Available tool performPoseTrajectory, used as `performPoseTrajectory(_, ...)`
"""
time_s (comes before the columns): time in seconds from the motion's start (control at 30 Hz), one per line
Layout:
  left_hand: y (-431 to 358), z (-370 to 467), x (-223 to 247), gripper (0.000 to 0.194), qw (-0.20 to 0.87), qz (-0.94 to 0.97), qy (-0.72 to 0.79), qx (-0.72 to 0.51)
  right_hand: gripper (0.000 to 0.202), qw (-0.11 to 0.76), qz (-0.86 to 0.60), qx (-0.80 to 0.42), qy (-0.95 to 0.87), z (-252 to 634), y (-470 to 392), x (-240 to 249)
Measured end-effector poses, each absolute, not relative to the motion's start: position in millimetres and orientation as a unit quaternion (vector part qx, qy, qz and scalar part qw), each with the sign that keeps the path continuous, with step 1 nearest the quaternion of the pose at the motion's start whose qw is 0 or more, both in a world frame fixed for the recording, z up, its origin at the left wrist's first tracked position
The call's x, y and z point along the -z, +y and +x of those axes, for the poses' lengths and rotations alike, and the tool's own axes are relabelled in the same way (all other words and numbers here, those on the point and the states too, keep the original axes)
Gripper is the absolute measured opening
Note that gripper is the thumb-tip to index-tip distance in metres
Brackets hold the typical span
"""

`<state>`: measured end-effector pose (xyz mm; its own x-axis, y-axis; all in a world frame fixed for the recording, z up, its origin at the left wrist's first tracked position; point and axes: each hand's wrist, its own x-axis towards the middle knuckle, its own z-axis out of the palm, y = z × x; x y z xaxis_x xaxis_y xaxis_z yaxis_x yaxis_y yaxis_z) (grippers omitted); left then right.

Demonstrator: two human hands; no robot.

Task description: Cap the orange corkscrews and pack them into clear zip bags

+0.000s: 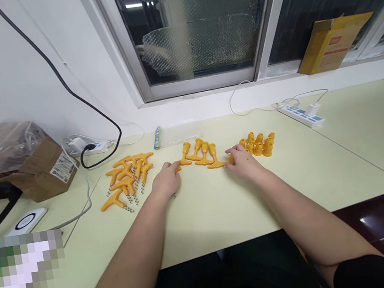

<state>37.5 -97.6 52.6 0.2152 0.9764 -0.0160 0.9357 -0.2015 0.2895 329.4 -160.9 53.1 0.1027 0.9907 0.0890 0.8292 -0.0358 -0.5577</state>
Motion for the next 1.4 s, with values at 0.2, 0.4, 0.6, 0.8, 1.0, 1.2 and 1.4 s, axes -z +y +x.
performPoseTrajectory(0.2,-98,47,-53,0.067,0.101,0.783,0.612,-0.044,0.048,0.234,-0.699,-0.168,-0.655,327,-163,-56)
performPoseTrajectory(0.4,-92,50,-50,0.071,0.091,0.793,0.6,-0.061,0.048,0.234,-0.695,-0.182,-0.655,327,-163,-56)
performPoseTrajectory(0.6,-87,52,-46,0.069,0.101,0.801,0.584,-0.077,0.053,0.225,-0.705,-0.196,-0.644,326,-164,-59)
performPoseTrajectory(0.8,-90,56,-41,0.071,0.103,0.822,0.554,-0.082,0.054,0.226,-0.712,-0.196,-0.635,328,-161,-54)
performPoseTrajectory(1.0,-98,57,-47,0.064,0.115,0.823,0.544,-0.118,0.038,0.302,-0.691,-0.155,-0.638,332,-156,-49)
performPoseTrajectory(1.2,-98,44,-56,0.045,0.144,0.77,0.556,-0.278,0.027,0.473,-0.595,-0.107,-0.641,334,-156,-53)
performPoseTrajectory(1.4,-100,43,-65,0.042,0.349,0.625,0.56,-0.417,0.033,0.501,-0.57,-0.173,-0.628,328,-160,-59)
